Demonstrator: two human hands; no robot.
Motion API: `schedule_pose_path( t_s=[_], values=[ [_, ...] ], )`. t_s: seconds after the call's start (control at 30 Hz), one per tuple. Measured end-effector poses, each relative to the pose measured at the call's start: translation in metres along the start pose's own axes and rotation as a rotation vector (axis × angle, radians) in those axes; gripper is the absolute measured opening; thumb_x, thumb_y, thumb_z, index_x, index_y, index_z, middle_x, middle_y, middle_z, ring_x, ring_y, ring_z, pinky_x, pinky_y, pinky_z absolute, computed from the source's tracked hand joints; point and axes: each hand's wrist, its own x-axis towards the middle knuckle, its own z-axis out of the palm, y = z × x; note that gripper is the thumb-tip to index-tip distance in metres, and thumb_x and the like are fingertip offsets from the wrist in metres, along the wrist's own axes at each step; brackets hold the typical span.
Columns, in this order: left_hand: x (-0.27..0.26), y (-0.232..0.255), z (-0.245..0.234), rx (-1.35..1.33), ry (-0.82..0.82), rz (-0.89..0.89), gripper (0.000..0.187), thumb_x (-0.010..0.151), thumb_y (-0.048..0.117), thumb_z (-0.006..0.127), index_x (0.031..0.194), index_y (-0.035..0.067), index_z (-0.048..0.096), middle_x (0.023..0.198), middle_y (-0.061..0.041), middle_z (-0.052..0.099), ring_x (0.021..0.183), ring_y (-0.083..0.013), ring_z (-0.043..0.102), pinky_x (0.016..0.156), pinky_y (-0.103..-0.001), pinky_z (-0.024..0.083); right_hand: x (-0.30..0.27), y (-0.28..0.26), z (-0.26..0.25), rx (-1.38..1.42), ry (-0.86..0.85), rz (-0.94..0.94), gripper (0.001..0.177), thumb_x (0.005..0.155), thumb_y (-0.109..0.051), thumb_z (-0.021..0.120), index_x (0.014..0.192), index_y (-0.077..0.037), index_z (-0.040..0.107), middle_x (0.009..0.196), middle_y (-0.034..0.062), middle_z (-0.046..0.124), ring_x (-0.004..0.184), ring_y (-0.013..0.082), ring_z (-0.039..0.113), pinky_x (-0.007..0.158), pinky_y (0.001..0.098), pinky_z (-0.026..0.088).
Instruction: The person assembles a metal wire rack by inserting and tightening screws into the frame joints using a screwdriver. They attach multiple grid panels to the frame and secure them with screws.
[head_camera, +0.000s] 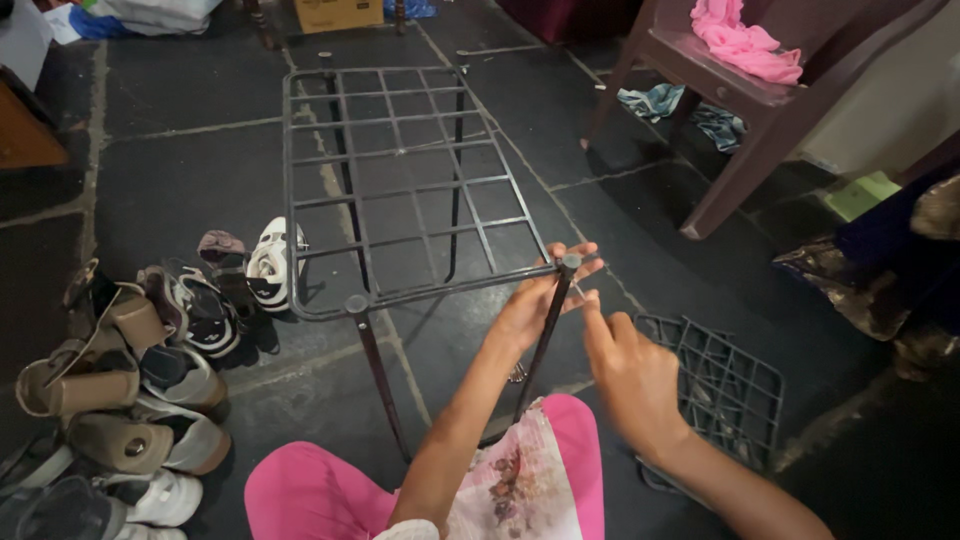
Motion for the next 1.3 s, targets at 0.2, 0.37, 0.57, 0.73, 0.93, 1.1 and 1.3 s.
schedule_pose_path(
  t_s=[0.2,0.37,0.57,0.73,0.93,1.1,1.3],
  values=[
    [0.004,0.004,0.009,-0.061,-0.021,-0.033,0.016,0.100,0.026,0.072,0.108,0.021,0.060,0.151,-0.010,0.049,0.149,-0.0308,0.043,0.113,-0.059,0.047,0.006,0.014,-0.009,0.439,-0.025,0.118,0.012,0.099,-0.016,0.064,0.106,-0.006,0.064,0.079,0.0142,0.067,0.061,0.0306,0.065,0.051,0.0388,0.047],
    [0.003,0.004,0.010,-0.068,-0.003,-0.037,0.014,0.099,0.025,0.071,0.107,0.020,0.062,0.154,-0.011,0.048,0.150,-0.0324,0.041,0.113,-0.061,0.045,0.013,0.030,-0.006,0.770,-0.282,0.410,0.017,0.100,-0.021,0.063,0.103,-0.005,0.067,0.057,0.0123,0.058,0.045,0.0166,0.050,0.046,0.0328,0.038],
    [0.003,0.000,0.011,-0.145,-0.052,-0.001,0.017,0.099,0.024,0.071,0.112,0.019,0.062,0.154,-0.012,0.047,0.149,-0.0333,0.041,0.115,-0.059,0.046,0.015,0.046,0.004,1.415,-0.456,0.650,0.022,0.101,-0.024,0.054,0.108,-0.006,0.065,0.059,0.0018,0.054,0.035,0.0063,0.036,0.032,0.0230,0.024],
    [-0.005,-0.005,0.010,-0.057,0.000,0.022,0.021,0.100,0.026,0.070,0.115,0.017,0.059,0.154,-0.013,0.048,0.147,-0.0329,0.044,0.116,-0.056,0.045,0.002,0.028,0.005,1.379,-0.370,0.732,0.019,0.100,-0.024,0.052,0.112,-0.010,0.055,0.063,0.0042,0.057,0.035,0.0081,0.041,0.032,0.0236,0.026],
    [-0.004,-0.026,0.008,-0.039,-0.201,-0.001,0.020,0.107,0.022,0.068,0.120,0.015,0.055,0.149,-0.016,0.054,0.141,-0.0299,0.053,0.117,-0.045,0.048,-0.004,0.012,-0.003,0.731,0.017,0.219,0.026,0.097,-0.016,0.068,0.110,0.000,0.051,0.093,0.0119,0.066,0.082,0.0152,0.064,0.067,0.0302,0.051],
    [-0.005,-0.027,0.004,-0.035,-0.196,0.004,0.022,0.103,0.022,0.070,0.118,0.016,0.054,0.141,-0.015,0.057,0.130,-0.0291,0.060,0.109,-0.045,0.051,-0.035,0.010,-0.032,0.768,-0.137,0.432,0.027,0.088,-0.015,0.073,0.107,-0.002,0.058,0.083,0.0141,0.067,0.069,0.0199,0.067,0.063,0.0327,0.052],
    [-0.003,-0.018,-0.002,-0.049,-0.227,0.025,0.023,0.102,0.025,0.071,0.115,0.019,0.053,0.140,-0.012,0.058,0.129,-0.0268,0.060,0.105,-0.044,0.052,-0.049,0.004,-0.030,0.600,0.027,0.493,0.024,0.092,-0.012,0.072,0.114,-0.005,0.069,0.090,0.0127,0.073,0.077,0.0226,0.074,0.067,0.0325,0.056]
  ],
)
